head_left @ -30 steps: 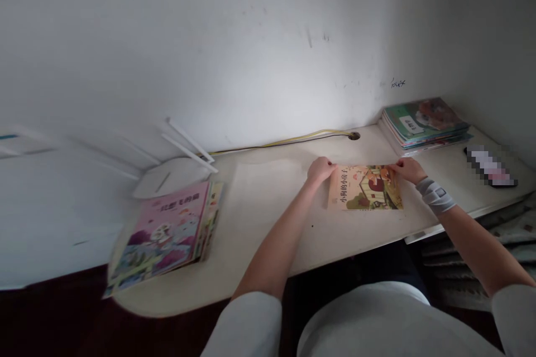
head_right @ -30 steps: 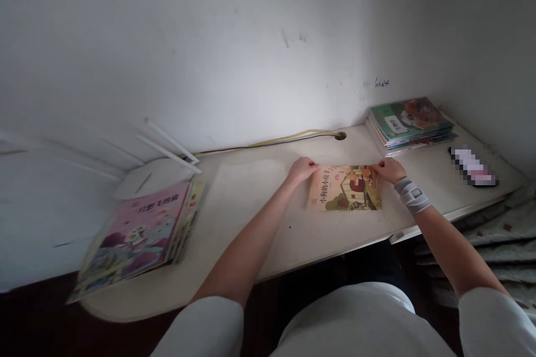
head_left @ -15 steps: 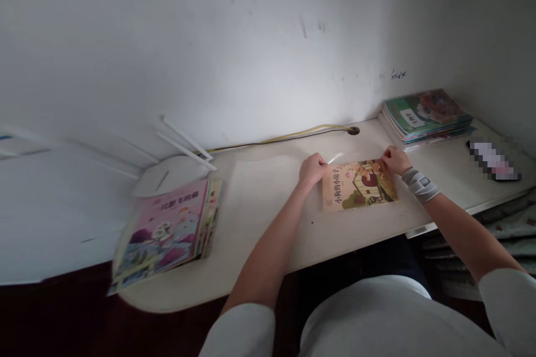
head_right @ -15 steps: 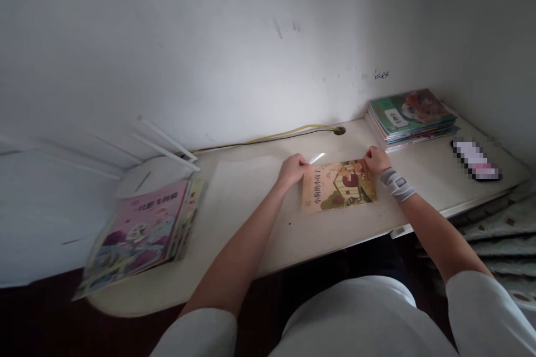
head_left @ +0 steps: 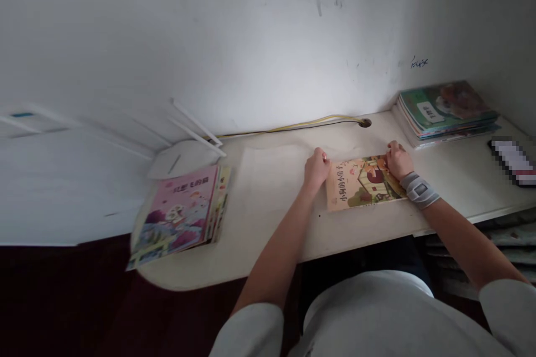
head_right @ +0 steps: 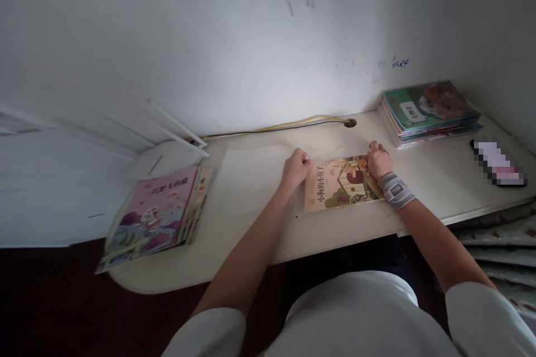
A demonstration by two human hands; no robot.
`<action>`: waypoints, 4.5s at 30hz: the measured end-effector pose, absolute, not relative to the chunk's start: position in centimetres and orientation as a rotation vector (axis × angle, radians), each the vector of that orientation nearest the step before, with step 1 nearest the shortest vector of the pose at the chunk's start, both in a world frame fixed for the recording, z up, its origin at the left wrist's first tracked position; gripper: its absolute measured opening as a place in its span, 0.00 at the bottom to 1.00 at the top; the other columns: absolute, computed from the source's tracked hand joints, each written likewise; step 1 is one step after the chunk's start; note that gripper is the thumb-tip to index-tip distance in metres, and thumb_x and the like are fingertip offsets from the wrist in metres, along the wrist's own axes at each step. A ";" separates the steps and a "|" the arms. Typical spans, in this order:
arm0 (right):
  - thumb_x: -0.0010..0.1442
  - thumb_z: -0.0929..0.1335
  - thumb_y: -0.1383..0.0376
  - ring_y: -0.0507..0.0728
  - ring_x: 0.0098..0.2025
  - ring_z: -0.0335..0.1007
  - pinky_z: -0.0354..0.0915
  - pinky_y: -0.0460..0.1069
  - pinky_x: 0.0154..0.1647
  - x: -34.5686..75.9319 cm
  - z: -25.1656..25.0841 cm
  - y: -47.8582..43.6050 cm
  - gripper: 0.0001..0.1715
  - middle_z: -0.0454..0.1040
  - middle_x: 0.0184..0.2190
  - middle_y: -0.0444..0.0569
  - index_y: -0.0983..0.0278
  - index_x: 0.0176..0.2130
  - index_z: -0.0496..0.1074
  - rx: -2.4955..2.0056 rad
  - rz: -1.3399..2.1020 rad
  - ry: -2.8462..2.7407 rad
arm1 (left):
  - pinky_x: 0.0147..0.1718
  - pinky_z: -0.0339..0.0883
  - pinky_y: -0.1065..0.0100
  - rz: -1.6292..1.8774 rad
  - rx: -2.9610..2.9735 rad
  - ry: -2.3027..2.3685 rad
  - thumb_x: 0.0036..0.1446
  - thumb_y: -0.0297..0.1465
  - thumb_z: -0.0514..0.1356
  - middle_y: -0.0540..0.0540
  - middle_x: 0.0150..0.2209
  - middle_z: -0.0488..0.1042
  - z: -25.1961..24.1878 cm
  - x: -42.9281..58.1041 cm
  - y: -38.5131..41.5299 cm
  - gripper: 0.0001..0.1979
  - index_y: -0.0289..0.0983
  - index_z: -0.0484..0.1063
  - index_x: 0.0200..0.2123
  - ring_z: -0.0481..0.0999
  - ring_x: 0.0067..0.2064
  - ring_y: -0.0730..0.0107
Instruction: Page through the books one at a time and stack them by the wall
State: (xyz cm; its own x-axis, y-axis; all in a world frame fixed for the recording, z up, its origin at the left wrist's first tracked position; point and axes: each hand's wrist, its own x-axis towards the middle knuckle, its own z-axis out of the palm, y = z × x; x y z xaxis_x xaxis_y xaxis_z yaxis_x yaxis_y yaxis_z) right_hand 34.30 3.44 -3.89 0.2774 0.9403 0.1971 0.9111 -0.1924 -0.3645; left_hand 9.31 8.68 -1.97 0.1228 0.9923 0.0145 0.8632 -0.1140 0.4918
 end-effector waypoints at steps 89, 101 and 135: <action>0.62 0.59 0.66 0.55 0.35 0.66 0.54 0.47 0.26 28.9 -1.9 -6.0 0.12 0.69 0.36 0.53 0.64 0.34 0.70 -2.117 -0.243 -2.246 | 0.52 0.60 0.68 1.383 0.526 1.077 0.45 0.28 0.65 0.48 0.46 0.72 -1.8 10.2 -6.7 0.16 0.41 0.70 0.40 0.66 0.55 0.67; 0.64 0.56 0.62 0.53 0.32 0.68 0.58 0.46 0.33 29.8 -2.7 -5.9 0.18 0.72 0.31 0.50 0.63 0.33 0.70 -1.907 0.090 -1.915 | 0.41 0.69 0.63 1.027 0.551 0.760 0.40 0.31 0.69 0.45 0.36 0.78 -0.9 11.8 -6.6 0.19 0.35 0.71 0.38 0.77 0.39 0.61; 0.41 0.73 0.51 0.55 0.21 0.70 0.67 0.49 0.24 40.9 6.5 -6.6 0.20 0.75 0.20 0.47 0.65 0.24 0.73 -1.173 1.247 -0.877 | 0.42 0.68 0.64 0.530 1.302 0.503 0.41 0.24 0.67 0.44 0.50 0.71 8.8 17.2 2.7 0.37 0.44 0.62 0.56 0.73 0.47 0.57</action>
